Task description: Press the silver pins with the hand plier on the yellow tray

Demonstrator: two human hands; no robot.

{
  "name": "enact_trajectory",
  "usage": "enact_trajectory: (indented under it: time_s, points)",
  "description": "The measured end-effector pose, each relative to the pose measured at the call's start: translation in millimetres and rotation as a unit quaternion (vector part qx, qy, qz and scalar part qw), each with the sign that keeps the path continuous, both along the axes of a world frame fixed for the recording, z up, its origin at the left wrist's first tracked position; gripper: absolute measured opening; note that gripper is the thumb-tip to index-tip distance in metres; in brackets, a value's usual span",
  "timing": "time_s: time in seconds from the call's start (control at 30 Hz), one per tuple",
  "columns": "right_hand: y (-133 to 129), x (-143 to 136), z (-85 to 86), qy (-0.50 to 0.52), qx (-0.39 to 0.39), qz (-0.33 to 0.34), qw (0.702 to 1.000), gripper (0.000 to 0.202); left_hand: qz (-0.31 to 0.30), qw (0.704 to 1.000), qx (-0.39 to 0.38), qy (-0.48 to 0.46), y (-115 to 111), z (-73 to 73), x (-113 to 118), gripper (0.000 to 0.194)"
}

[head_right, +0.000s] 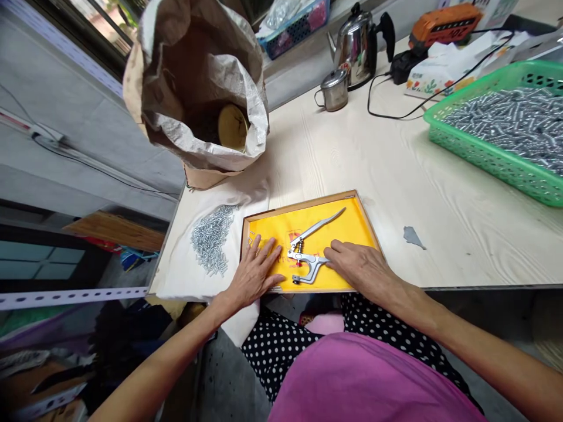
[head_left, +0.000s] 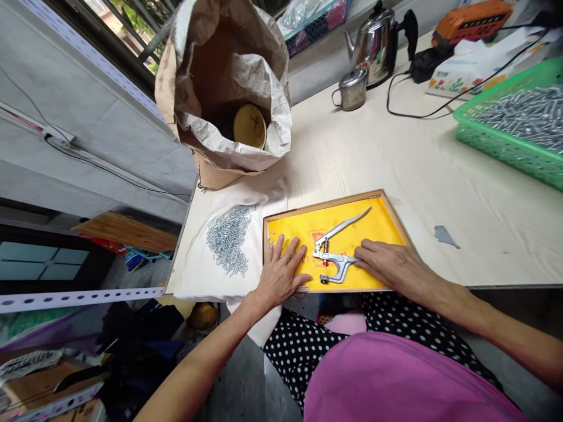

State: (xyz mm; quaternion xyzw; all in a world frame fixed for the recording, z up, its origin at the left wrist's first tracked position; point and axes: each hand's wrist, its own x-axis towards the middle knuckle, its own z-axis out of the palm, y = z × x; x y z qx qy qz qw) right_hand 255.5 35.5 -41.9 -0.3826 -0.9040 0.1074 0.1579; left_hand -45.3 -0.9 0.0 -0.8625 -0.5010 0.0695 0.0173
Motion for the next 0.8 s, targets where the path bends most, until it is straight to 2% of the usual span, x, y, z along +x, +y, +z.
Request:
enact_trajectory:
  time_s: [0.07,0.2,0.3,0.43,0.53,0.6,0.63,0.8]
  points:
    - [-0.6,0.4,-2.8,0.015,0.002,0.001,1.0,0.032,0.007,1.0,-0.003,0.029,5.1,-5.1,-9.9,0.066]
    - [-2.5,0.6,-9.7,0.049,0.011,-0.007,0.999,0.039,0.039,0.996,0.021,0.074,29.0,-8.1,-34.4,0.056]
    - [-2.3,-0.4,-14.6,0.071,0.026,-0.012,0.997,0.044,0.08,0.991,0.064,0.08,43.3,-5.0,-43.9,0.053]
    - [-0.8,-2.5,-18.2,0.096,0.034,-0.014,0.995,0.043,0.079,0.986,0.145,0.04,59.1,2.4,-52.6,0.045]
    - [-1.2,-3.6,-21.9,0.103,0.036,-0.022,0.994,0.04,0.201,0.957,0.21,0.012,78.6,7.1,-70.8,0.038]
    - [-2.2,-3.8,-26.1,0.104,0.031,-0.024,0.994,0.037,0.273,0.94,0.202,0.025,94.0,8.8,-85.6,0.036]
    - [-2.8,-3.8,-28.5,0.104,0.028,-0.024,0.994,0.034,0.29,0.938,0.184,0.041,101.3,9.2,-91.8,0.036]
    - [-4.3,-3.0,-32.8,0.089,0.013,-0.027,0.996,0.024,0.281,0.95,0.097,0.098,124.4,9.3,-100.6,0.034]
